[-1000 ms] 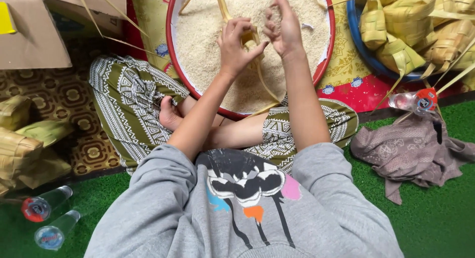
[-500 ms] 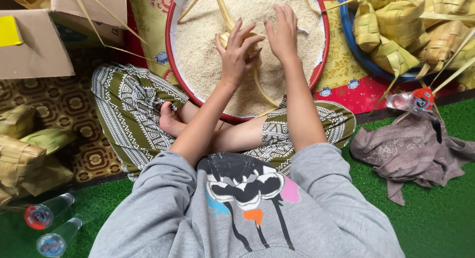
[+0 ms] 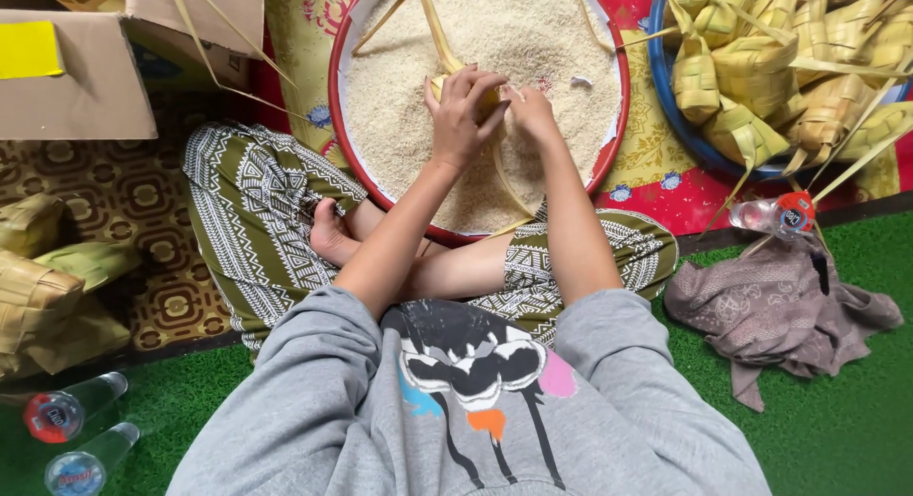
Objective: Filling woven palm leaf pouches with raw rice from a large tray by hand.
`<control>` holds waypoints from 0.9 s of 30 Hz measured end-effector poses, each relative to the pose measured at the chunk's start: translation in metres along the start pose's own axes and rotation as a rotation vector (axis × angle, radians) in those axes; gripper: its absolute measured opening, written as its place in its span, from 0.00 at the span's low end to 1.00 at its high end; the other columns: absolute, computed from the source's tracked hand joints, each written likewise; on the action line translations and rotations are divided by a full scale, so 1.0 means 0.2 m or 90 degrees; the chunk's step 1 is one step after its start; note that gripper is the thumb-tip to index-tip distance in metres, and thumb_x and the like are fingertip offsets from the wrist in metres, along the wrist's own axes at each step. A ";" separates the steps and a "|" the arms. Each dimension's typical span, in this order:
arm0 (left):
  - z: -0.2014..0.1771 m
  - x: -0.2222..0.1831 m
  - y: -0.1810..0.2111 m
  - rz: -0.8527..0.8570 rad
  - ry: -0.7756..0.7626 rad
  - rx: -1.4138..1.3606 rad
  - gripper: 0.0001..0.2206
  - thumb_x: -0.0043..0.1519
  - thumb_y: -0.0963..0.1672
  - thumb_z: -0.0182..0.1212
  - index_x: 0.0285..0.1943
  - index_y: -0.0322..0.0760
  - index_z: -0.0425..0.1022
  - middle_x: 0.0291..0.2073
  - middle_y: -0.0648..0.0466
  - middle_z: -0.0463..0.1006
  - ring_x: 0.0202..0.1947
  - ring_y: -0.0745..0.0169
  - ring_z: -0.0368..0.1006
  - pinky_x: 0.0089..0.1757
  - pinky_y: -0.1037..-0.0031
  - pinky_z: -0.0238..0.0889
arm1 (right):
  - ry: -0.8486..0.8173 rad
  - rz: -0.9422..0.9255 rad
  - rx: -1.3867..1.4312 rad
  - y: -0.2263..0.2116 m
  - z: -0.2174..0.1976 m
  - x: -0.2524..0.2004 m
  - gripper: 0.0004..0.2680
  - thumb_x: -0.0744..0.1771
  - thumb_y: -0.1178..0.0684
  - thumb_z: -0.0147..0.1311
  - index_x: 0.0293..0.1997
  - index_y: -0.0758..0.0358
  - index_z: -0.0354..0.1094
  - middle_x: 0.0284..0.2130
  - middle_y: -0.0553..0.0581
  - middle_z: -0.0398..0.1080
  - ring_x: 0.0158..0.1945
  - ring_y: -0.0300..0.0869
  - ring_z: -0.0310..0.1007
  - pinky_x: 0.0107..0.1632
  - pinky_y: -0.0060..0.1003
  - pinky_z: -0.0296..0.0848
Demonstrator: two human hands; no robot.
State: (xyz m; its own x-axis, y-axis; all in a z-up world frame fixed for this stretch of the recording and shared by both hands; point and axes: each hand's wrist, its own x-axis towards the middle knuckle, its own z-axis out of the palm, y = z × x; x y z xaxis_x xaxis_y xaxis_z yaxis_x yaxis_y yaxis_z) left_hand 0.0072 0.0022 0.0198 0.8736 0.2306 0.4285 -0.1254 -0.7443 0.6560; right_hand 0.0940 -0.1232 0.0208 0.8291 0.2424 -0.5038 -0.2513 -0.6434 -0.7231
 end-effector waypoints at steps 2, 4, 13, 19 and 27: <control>-0.01 0.00 0.00 -0.008 -0.005 0.003 0.16 0.61 0.52 0.65 0.58 0.61 0.71 0.54 0.63 0.76 0.62 0.51 0.68 0.62 0.26 0.32 | -0.048 0.053 0.189 -0.12 -0.03 -0.08 0.20 0.68 0.43 0.46 0.67 0.56 0.61 0.68 0.57 0.60 0.71 0.51 0.59 0.69 0.49 0.59; -0.03 0.00 0.02 0.008 0.003 -0.013 0.12 0.60 0.51 0.66 0.52 0.57 0.72 0.52 0.64 0.75 0.62 0.51 0.68 0.61 0.26 0.34 | 0.035 0.128 0.309 -0.25 -0.07 -0.16 0.28 0.67 0.36 0.40 0.75 0.59 0.45 0.75 0.57 0.44 0.77 0.54 0.40 0.72 0.63 0.41; 0.04 -0.02 -0.04 0.024 -0.013 0.023 0.19 0.54 0.47 0.73 0.54 0.53 0.73 0.53 0.62 0.74 0.62 0.49 0.66 0.61 0.23 0.32 | 0.027 -0.214 0.606 -0.42 -0.02 -0.18 0.17 0.65 0.32 0.45 0.30 0.55 0.64 0.16 0.43 0.58 0.15 0.29 0.52 0.22 0.21 0.52; 0.04 -0.02 -0.04 0.024 -0.018 0.039 0.19 0.54 0.48 0.72 0.53 0.52 0.73 0.51 0.58 0.73 0.61 0.49 0.66 0.61 0.24 0.33 | 0.056 -0.255 0.621 -0.37 -0.02 -0.12 0.14 0.66 0.36 0.50 0.29 0.54 0.63 0.19 0.42 0.60 0.18 0.29 0.56 0.25 0.22 0.57; 0.00 -0.01 0.00 0.021 -0.012 0.006 0.15 0.57 0.50 0.70 0.51 0.56 0.73 0.53 0.63 0.73 0.61 0.50 0.66 0.61 0.24 0.37 | 0.185 -0.056 -0.181 -0.05 -0.13 0.01 0.10 0.70 0.41 0.46 0.39 0.54 0.61 0.49 0.57 0.62 0.54 0.47 0.60 0.56 0.45 0.64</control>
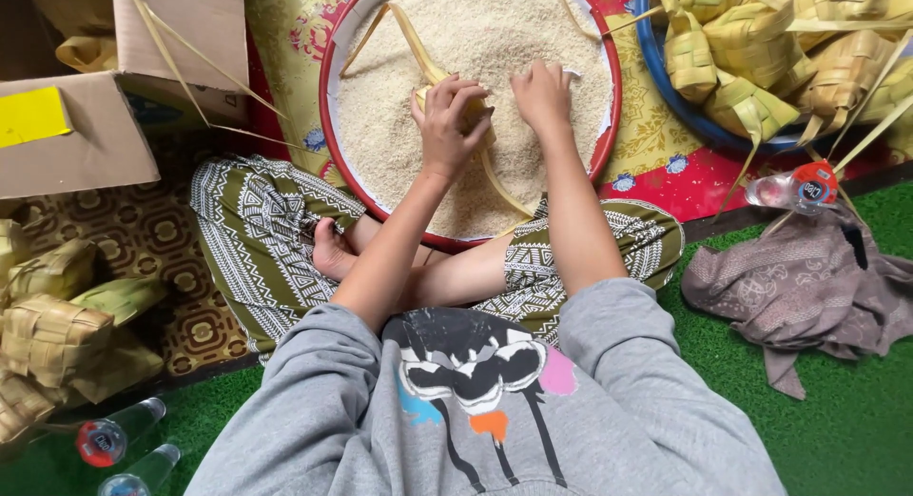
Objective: Filling woven palm leaf pouches with raw rice from a large tray by hand.
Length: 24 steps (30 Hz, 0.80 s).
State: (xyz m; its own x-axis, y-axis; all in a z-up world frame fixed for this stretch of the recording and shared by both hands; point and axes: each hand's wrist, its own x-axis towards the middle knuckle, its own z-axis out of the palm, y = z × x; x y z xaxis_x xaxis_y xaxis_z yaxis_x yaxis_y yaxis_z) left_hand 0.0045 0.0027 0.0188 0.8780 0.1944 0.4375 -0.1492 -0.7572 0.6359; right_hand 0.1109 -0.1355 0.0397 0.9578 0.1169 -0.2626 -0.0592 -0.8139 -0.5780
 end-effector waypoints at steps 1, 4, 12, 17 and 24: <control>0.00 0.00 0.00 -0.003 -0.001 0.000 0.16 0.57 0.50 0.70 0.51 0.56 0.73 0.53 0.62 0.74 0.61 0.49 0.66 0.61 0.25 0.37 | -0.113 0.091 -0.119 -0.01 -0.04 -0.06 0.11 0.70 0.41 0.46 0.45 0.57 0.63 0.59 0.64 0.58 0.62 0.53 0.56 0.63 0.55 0.60; -0.01 0.00 0.00 0.013 0.004 0.007 0.17 0.55 0.48 0.72 0.52 0.56 0.73 0.53 0.62 0.73 0.61 0.50 0.66 0.60 0.26 0.38 | -0.143 0.078 -0.094 -0.01 0.04 -0.06 0.15 0.71 0.40 0.42 0.54 0.62 0.61 0.48 0.58 0.67 0.46 0.45 0.68 0.47 0.42 0.73; 0.01 -0.01 -0.01 0.009 0.003 -0.002 0.16 0.56 0.49 0.71 0.52 0.56 0.73 0.53 0.62 0.73 0.61 0.50 0.66 0.62 0.26 0.34 | -0.182 0.186 0.351 -0.12 0.03 -0.10 0.23 0.68 0.38 0.41 0.67 0.61 0.56 0.64 0.57 0.61 0.64 0.46 0.60 0.63 0.45 0.60; -0.01 0.00 0.00 0.004 0.002 -0.003 0.15 0.57 0.50 0.70 0.51 0.57 0.73 0.52 0.62 0.74 0.61 0.47 0.67 0.61 0.25 0.34 | -0.184 0.198 0.820 -0.27 -0.06 -0.08 0.16 0.69 0.40 0.44 0.39 0.65 0.68 0.28 0.56 0.70 0.30 0.44 0.75 0.30 0.31 0.75; 0.03 0.00 -0.02 0.003 -0.004 0.013 0.19 0.52 0.47 0.73 0.51 0.48 0.73 0.50 0.58 0.73 0.60 0.47 0.66 0.61 0.24 0.34 | -0.235 -0.033 1.021 -0.36 -0.08 -0.12 0.12 0.67 0.41 0.52 0.30 0.55 0.65 0.20 0.44 0.66 0.17 0.30 0.59 0.21 0.21 0.52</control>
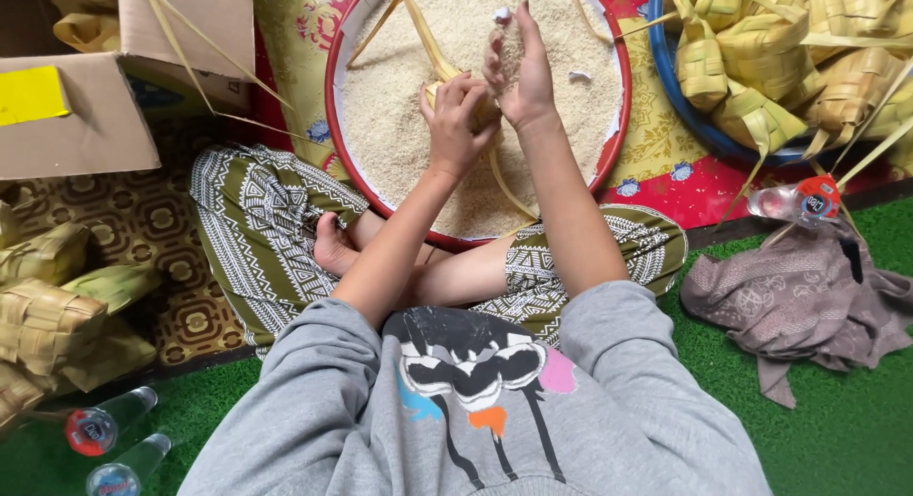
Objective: Filling woven palm leaf pouches with raw rice from a large tray by hand.
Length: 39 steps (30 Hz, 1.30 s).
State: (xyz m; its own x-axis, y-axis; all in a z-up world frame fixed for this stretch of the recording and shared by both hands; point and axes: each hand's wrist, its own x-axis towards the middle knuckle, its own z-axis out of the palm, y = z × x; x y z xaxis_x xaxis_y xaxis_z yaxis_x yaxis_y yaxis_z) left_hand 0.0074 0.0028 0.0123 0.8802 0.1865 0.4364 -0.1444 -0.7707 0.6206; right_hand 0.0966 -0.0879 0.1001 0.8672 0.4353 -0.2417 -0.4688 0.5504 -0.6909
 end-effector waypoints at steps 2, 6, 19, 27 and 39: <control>0.01 0.00 -0.02 -0.001 0.001 0.004 0.21 0.50 0.46 0.74 0.52 0.45 0.73 0.50 0.56 0.73 0.61 0.47 0.66 0.61 0.24 0.34 | -0.012 -0.004 0.007 0.00 0.04 -0.02 0.11 0.66 0.41 0.53 0.29 0.55 0.65 0.20 0.43 0.65 0.18 0.30 0.60 0.22 0.22 0.53; 0.05 -0.02 -0.05 -0.007 0.000 0.025 0.27 0.50 0.48 0.77 0.57 0.42 0.72 0.51 0.55 0.72 0.60 0.50 0.65 0.63 0.29 0.33 | -0.020 -0.003 0.068 0.02 0.11 -0.05 0.10 0.65 0.42 0.58 0.36 0.56 0.71 0.27 0.49 0.73 0.29 0.36 0.71 0.33 0.28 0.67; 0.01 0.00 0.00 -0.008 0.001 -0.006 0.15 0.57 0.50 0.70 0.52 0.60 0.73 0.55 0.63 0.74 0.63 0.50 0.66 0.62 0.25 0.32 | 0.238 0.059 -1.008 0.12 -0.42 0.05 0.07 0.70 0.46 0.44 0.43 0.55 0.59 0.47 0.52 0.63 0.54 0.43 0.61 0.57 0.42 0.66; 0.01 -0.01 0.00 -0.013 0.004 0.001 0.16 0.57 0.51 0.70 0.52 0.59 0.73 0.55 0.63 0.74 0.63 0.49 0.67 0.63 0.27 0.32 | 0.244 0.225 -0.603 0.14 -0.29 0.04 0.15 0.69 0.37 0.40 0.53 0.56 0.56 0.50 0.53 0.59 0.47 0.41 0.64 0.46 0.35 0.69; 0.08 -0.03 -0.07 0.000 0.004 0.041 0.29 0.52 0.50 0.78 0.61 0.53 0.68 0.55 0.59 0.72 0.62 0.52 0.67 0.64 0.28 0.32 | -0.008 -0.005 -0.007 0.01 0.01 -0.01 0.08 0.67 0.44 0.54 0.34 0.55 0.70 0.28 0.48 0.70 0.27 0.35 0.67 0.29 0.25 0.65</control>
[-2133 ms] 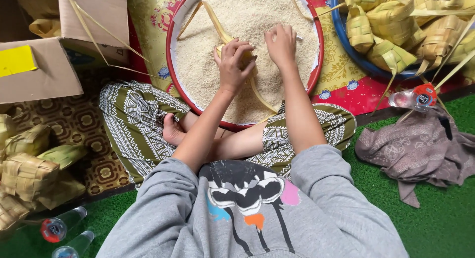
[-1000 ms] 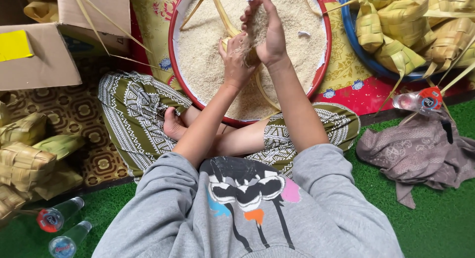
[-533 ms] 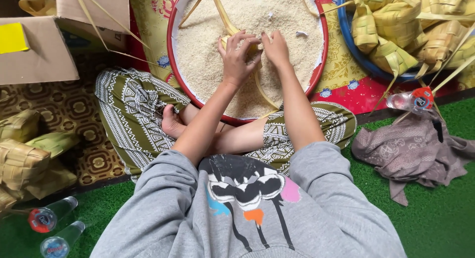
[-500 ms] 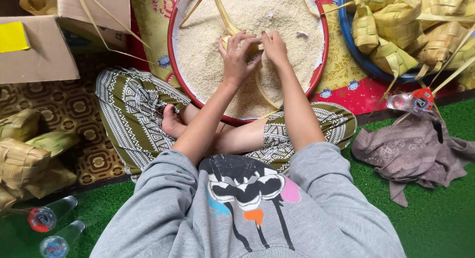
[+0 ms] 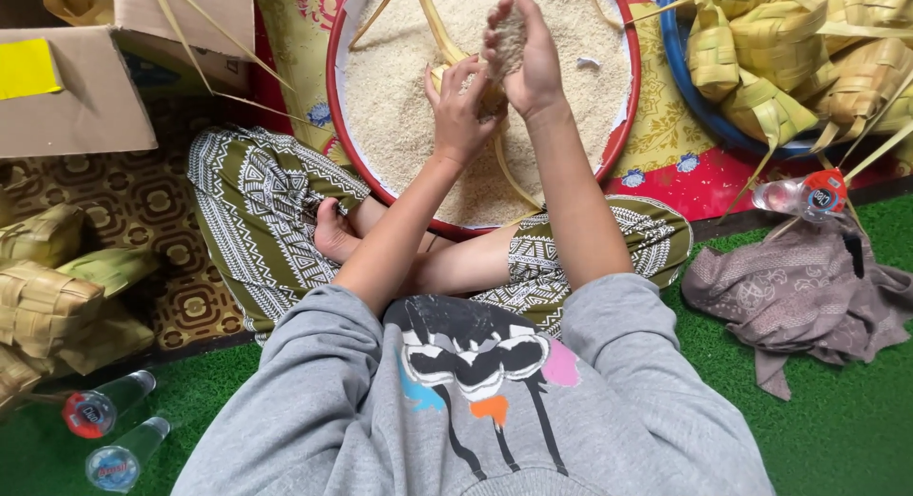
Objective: Filling woven palm leaf pouches with raw rice from a large tray by hand.
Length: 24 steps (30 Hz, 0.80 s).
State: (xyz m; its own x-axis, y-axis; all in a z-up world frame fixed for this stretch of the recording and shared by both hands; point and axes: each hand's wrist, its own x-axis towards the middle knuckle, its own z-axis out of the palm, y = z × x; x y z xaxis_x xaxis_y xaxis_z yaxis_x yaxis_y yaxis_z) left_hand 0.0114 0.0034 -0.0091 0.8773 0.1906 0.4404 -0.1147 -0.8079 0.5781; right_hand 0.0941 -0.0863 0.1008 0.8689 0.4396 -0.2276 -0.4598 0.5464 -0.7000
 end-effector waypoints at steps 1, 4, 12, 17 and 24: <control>0.01 0.00 -0.01 0.005 0.006 0.012 0.33 0.52 0.51 0.78 0.66 0.50 0.65 0.55 0.57 0.71 0.60 0.54 0.67 0.64 0.28 0.33 | -0.015 0.000 0.017 0.00 0.03 -0.01 0.08 0.67 0.44 0.56 0.35 0.55 0.71 0.30 0.50 0.73 0.30 0.36 0.70 0.34 0.27 0.68; 0.04 -0.01 -0.02 -0.025 -0.013 0.023 0.30 0.49 0.51 0.80 0.60 0.44 0.72 0.61 0.53 0.69 0.63 0.51 0.64 0.66 0.31 0.31 | -0.054 -0.037 -0.004 -0.01 0.06 -0.03 0.08 0.66 0.45 0.56 0.35 0.55 0.71 0.32 0.49 0.73 0.34 0.36 0.70 0.41 0.31 0.70; -0.05 0.02 0.06 -0.011 -0.004 -0.032 0.20 0.55 0.50 0.75 0.53 0.63 0.72 0.56 0.60 0.74 0.63 0.49 0.66 0.64 0.28 0.32 | 0.150 -0.223 -0.698 0.05 -0.36 0.14 0.11 0.70 0.41 0.44 0.38 0.55 0.64 0.38 0.51 0.69 0.46 0.41 0.68 0.52 0.36 0.69; -0.06 0.02 0.07 -0.002 0.009 -0.040 0.20 0.55 0.48 0.75 0.53 0.62 0.72 0.55 0.65 0.75 0.63 0.52 0.66 0.64 0.28 0.32 | 0.174 0.174 -1.000 0.06 -0.34 0.00 0.17 0.73 0.41 0.36 0.56 0.67 0.61 0.33 0.49 0.67 0.35 0.37 0.67 0.43 0.39 0.73; -0.05 0.01 0.05 -0.011 -0.006 -0.034 0.22 0.53 0.50 0.77 0.54 0.62 0.71 0.57 0.63 0.74 0.64 0.50 0.66 0.64 0.28 0.32 | 0.173 0.244 -0.490 0.09 -0.25 0.02 0.16 0.69 0.41 0.40 0.53 0.62 0.67 0.51 0.57 0.67 0.55 0.44 0.66 0.59 0.42 0.65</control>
State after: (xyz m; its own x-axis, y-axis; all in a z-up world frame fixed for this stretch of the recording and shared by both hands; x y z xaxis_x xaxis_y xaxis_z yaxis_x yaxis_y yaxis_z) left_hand 0.0079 0.0007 0.0045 0.8840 0.1988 0.4230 -0.1235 -0.7735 0.6217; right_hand 0.0990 -0.1098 0.0526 0.7394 0.2565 -0.6225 -0.5616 -0.2751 -0.7803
